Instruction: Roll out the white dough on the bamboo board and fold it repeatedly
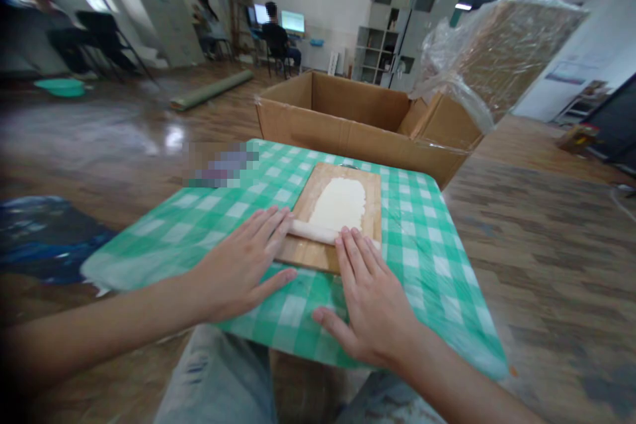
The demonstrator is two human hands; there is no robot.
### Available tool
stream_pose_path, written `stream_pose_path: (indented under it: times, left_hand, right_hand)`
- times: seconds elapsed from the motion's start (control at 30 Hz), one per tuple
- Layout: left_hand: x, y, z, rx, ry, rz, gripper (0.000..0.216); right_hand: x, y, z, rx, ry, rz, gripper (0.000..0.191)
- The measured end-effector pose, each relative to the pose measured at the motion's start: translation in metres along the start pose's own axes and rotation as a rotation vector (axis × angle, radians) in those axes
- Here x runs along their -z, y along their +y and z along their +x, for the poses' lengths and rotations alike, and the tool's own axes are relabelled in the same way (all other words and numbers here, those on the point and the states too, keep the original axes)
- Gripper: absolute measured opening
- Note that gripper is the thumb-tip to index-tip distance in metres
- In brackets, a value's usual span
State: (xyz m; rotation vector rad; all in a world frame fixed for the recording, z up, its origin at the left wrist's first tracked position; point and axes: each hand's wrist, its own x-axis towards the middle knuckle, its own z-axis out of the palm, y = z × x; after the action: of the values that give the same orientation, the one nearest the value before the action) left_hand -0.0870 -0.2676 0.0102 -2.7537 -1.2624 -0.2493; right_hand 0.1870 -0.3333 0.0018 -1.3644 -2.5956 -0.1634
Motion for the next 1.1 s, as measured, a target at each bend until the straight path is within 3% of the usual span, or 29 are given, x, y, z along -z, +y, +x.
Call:
stream_pose_path:
  times: [0.3,0.5,0.63,0.8,0.97,1.1]
  left_hand:
    - [0.010,-0.006,0.004,-0.038,-0.044,-0.032,0.090]
    - [0.008,-0.016,0.012,-0.058,-0.091,-0.025,0.085]
    - [-0.002,-0.026,0.043,-0.018,-0.085,-0.018,0.084]
    - [-0.010,-0.047,0.092,0.064,-0.131,-0.068,0.077]
    - [-0.021,-0.070,0.123,0.055,-0.144,-0.054,0.072]
    - [-0.027,-0.083,0.140,0.018,-0.169,-0.055,0.074]
  right_hand:
    - [0.003,0.004,0.001,-0.002,-0.006,0.059,0.111]
    - [0.001,0.012,0.012,-0.045,0.005,0.105,0.100]
    - [-0.001,0.031,0.039,-0.087,-0.016,0.105,0.094]
    - [-0.013,0.078,0.089,-0.118,-0.077,0.114,0.087]
    - [-0.029,0.118,0.126,0.018,-0.069,0.055,0.059]
    - [-0.033,0.127,0.139,0.050,-0.029,-0.007,0.051]
